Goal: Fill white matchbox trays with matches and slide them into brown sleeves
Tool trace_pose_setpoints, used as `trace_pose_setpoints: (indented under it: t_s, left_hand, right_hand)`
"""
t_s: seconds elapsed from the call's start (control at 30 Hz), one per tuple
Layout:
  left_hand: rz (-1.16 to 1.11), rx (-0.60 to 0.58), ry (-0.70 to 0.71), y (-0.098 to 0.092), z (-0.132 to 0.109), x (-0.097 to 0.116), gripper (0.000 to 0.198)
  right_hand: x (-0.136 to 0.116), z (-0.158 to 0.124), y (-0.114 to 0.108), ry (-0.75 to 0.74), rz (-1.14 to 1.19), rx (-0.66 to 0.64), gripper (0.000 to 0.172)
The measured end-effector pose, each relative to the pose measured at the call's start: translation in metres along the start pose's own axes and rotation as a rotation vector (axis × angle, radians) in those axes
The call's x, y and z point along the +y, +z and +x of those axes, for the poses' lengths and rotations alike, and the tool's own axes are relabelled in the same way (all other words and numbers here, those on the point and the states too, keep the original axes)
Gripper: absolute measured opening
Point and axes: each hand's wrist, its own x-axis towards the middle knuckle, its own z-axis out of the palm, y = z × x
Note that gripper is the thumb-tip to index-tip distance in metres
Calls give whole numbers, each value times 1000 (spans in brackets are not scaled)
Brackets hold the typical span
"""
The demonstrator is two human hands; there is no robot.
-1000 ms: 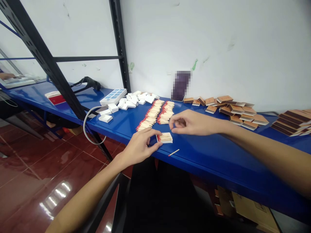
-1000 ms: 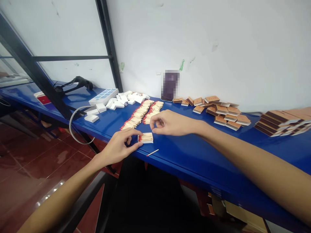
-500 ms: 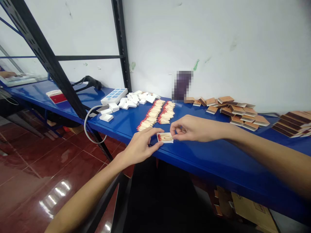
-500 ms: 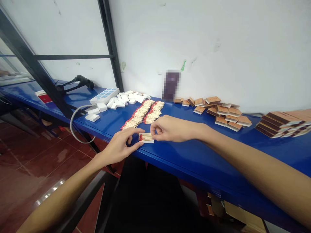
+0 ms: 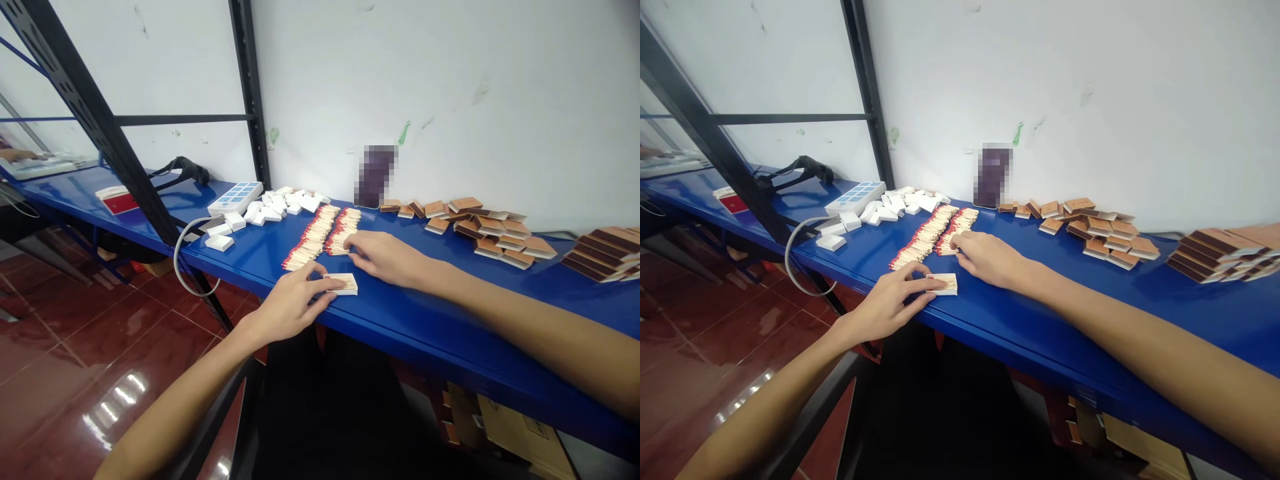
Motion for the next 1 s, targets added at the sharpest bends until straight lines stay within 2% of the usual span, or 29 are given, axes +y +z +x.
trace_pose_setpoints:
  t_s: [0.17, 0.5, 0.8, 1.0]
  left_hand:
    - [-45, 18, 4, -1, 1, 0, 32]
    - [-86, 51, -20, 0, 2, 1, 30]
    - [-104, 45, -38, -2, 2, 1, 28]
    - [-132, 91, -71, -1, 2, 0, 37]
  right_hand:
    - [-1, 0, 11, 17, -127, -53, 23]
    - [4, 2, 13, 7, 21, -22, 18]
    - [4, 1, 3, -71, 138, -102, 18]
    - [2, 0, -6, -77, 200, -161, 19]
